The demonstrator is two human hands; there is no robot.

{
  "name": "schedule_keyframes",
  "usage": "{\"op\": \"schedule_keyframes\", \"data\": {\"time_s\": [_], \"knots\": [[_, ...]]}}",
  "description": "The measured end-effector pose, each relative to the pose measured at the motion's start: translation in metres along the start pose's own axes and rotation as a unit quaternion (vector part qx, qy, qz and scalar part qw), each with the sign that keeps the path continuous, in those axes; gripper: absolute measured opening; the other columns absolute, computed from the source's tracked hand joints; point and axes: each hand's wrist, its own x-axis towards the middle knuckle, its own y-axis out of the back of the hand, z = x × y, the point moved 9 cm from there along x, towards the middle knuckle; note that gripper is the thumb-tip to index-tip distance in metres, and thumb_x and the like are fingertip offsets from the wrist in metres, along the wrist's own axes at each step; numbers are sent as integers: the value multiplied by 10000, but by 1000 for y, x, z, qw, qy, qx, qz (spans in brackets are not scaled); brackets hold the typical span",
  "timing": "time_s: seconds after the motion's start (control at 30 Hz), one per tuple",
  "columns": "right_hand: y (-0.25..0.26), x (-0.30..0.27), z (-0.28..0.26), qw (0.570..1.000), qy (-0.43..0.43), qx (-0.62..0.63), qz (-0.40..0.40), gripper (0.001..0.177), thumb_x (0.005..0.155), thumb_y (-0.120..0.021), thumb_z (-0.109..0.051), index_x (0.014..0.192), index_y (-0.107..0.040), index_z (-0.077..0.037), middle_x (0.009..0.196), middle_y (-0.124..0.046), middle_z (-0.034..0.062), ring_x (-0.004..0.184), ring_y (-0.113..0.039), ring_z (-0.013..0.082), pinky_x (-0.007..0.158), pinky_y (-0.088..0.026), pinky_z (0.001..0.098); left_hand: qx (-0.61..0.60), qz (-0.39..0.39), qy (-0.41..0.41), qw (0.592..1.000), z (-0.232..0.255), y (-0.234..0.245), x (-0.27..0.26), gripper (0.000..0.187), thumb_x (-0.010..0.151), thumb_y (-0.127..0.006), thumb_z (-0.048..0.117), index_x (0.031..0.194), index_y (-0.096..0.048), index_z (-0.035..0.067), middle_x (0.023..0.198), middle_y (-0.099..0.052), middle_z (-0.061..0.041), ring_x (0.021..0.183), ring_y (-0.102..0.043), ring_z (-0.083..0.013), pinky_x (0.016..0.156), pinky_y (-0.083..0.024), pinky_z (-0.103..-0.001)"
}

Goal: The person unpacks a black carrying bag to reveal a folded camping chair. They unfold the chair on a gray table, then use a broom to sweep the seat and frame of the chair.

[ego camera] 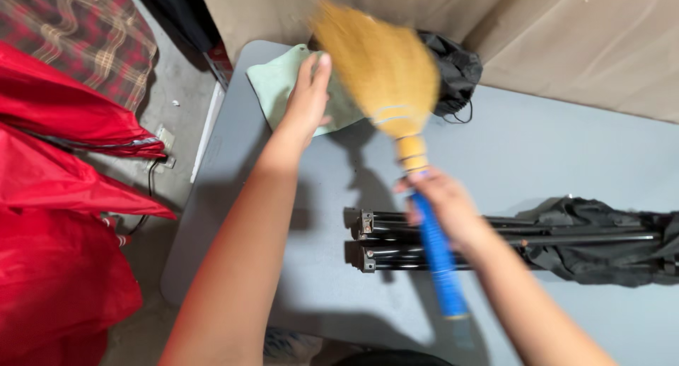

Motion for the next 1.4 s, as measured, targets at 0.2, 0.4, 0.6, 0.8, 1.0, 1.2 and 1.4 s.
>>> {"op": "schedule_keyframes", "data": {"time_s": [0.2, 0.4, 0.6, 0.8, 1.0, 1.2, 1.4], "knots": [[127, -57, -46, 924, -46, -336, 175, 410, 944, -618, -236, 1314, -626, -59, 743, -599, 59, 614, -579, 133, 563, -482, 306, 448, 50, 128, 884, -79, 53, -31, 723, 848, -794, 404, 1491, -465, 361, 1628, -186, -237, 1447, -282, -465, 1139, -329, -526], [157, -87, -58, 711, -44, -676, 189, 782, 859, -717, -296, 1558, -411, -125, 985, -675, 185, 775, -729, 336, 754, -564, 438, 536, 10, 84, 840, -121, 56, -33, 746, 795, -835, 282, 1459, -496, 315, 1517, -330, -189, 1359, -398, -400, 1097, -371, -510], [131, -53, -16, 663, -91, -726, 159, 699, 889, -710, -328, 1515, -490, -109, 927, -725, 293, 907, -715, 450, 831, -561, 503, 661, 33, -106, 742, -142, 63, -31, 67, 985, -674, 137, 1048, -682, 115, 1153, -671, -100, 1197, -616, -324, 1011, -518, -455], [16, 0, 24, 727, -177, -663, 11, 440, 886, -697, -279, 1264, -672, -56, 906, -782, 246, 850, -796, 392, 816, -604, 468, 304, 195, -98, 927, -69, 125, -35, 202, 1005, -598, 193, 1095, -579, 13, 950, -688, -196, 836, -679, -372, 703, -560, -466], [-134, 14, 47, 744, 7, -654, -134, 461, 784, -833, -283, 1181, -732, -70, 911, -732, 208, 840, -692, 321, 760, -568, 429, -37, 169, -47, 984, -2, 183, -54, 170, 1056, -486, 200, 1106, -507, 39, 899, -699, -91, 664, -785, -159, 566, -628, -293], [-194, -30, 60, 812, -35, -532, -238, 607, 791, -790, -293, 1359, -628, -155, 739, -732, 161, 602, -707, 219, 642, -569, 365, 135, 172, -210, 953, 38, 212, -96, 126, 1113, -531, 149, 1154, -504, 33, 910, -622, -57, 748, -661, -142, 656, -602, -286], [-126, -27, -20, 795, 116, -569, -176, 815, 755, -782, -242, 1504, -486, -118, 899, -795, 152, 715, -746, 213, 727, -579, 368, -14, 186, -275, 943, 48, 236, -121, 113, 1164, -494, 110, 1259, -468, 54, 1134, -622, -61, 1023, -671, -122, 895, -663, -301]]}}
